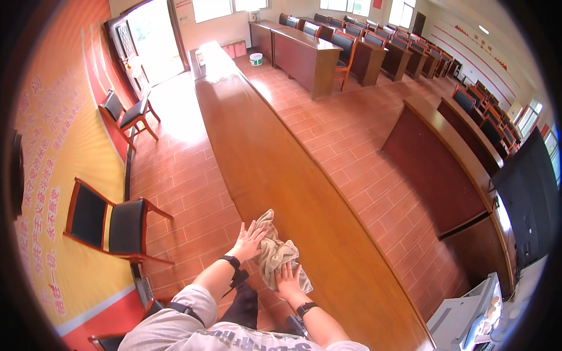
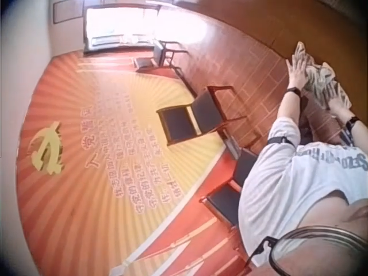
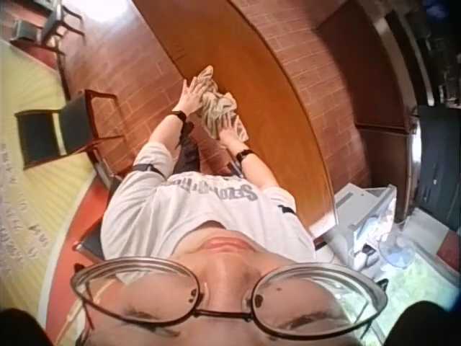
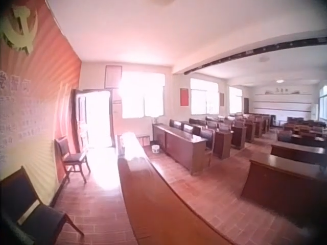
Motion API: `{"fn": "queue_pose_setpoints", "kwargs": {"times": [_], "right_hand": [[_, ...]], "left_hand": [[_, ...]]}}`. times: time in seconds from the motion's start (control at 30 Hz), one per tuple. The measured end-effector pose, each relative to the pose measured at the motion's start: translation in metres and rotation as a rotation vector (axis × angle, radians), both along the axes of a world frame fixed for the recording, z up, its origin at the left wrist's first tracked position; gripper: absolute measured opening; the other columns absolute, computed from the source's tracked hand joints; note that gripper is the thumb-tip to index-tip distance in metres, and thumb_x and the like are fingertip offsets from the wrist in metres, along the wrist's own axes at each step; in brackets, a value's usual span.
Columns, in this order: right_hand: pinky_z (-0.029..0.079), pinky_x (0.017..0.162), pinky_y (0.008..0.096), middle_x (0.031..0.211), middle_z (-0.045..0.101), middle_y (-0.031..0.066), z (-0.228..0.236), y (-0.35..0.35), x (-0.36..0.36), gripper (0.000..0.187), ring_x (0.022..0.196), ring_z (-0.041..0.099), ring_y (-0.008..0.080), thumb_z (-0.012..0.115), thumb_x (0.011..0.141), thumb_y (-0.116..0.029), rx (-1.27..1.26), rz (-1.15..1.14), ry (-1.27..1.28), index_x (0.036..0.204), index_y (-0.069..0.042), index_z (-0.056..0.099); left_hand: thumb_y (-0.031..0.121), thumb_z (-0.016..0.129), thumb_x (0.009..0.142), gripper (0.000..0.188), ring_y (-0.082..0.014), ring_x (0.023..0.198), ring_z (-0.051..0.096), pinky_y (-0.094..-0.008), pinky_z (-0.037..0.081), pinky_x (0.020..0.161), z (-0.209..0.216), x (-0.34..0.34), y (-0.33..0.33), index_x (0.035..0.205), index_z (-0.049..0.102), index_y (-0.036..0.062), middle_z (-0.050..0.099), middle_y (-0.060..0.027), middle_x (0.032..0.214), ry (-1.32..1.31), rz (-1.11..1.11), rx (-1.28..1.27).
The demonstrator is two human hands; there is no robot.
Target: Wiping a long wooden table with a cloth.
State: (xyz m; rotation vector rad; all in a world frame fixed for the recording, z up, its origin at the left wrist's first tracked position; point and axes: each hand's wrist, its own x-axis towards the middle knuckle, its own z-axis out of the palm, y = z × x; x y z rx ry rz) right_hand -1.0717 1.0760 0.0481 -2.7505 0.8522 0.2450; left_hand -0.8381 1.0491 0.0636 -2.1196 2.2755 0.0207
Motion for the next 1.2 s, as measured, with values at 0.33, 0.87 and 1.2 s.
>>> {"fn": "queue_pose_setpoints", "kwargs": {"times": [0.33, 0.87, 1.2], "right_hand": [[-0.005, 0.1, 0.0679, 0.143, 0.023, 0.0264, 0.041, -0.127, 0.172, 0.099, 0.136, 0.007, 0.0401, 0.055, 0.063, -0.072, -0.016, -0.173, 0.101, 0.129, 0.001, 0.043], [-0.006, 0.106, 0.0602, 0.144, 0.024, 0.0203, 0.042, -0.35, 0.447, 0.095, 0.138, 0.01, 0.0297, 0.057, 0.067, -0.065, 0.109, -0.053, -0.043, 0.137, -0.006, 0.034], [-0.004, 0.106, 0.0599, 0.141, 0.026, 0.0233, 0.018, -0.471, 0.648, 0.098, 0.137, 0.013, 0.033, 0.062, 0.063, -0.061, 0.028, -0.005, -0.182, 0.136, -0.003, 0.033]], "left_hand": [[0.047, 0.057, 0.076, 0.084, -0.0323, 0.139, 0.004, -0.0538, -0.004, 0.109, 0.025, 0.116, -0.128, 0.138, 0.027, -0.0009, 0.02, -0.0147, 0.147, 0.011, 0.181, 0.018], [0.051, 0.05, 0.08, 0.083, -0.0347, 0.138, -0.001, -0.0575, -0.008, 0.106, -0.001, 0.432, -0.268, 0.143, 0.019, 0.0068, 0.013, -0.0133, 0.15, 0.035, 0.424, 0.126], [0.049, 0.019, 0.095, 0.062, -0.0246, 0.122, 0.043, -0.0392, 0.034, 0.102, -0.022, 0.596, -0.409, 0.132, 0.04, 0.003, 0.046, -0.0157, 0.131, 1.371, 1.186, 0.193]]}}
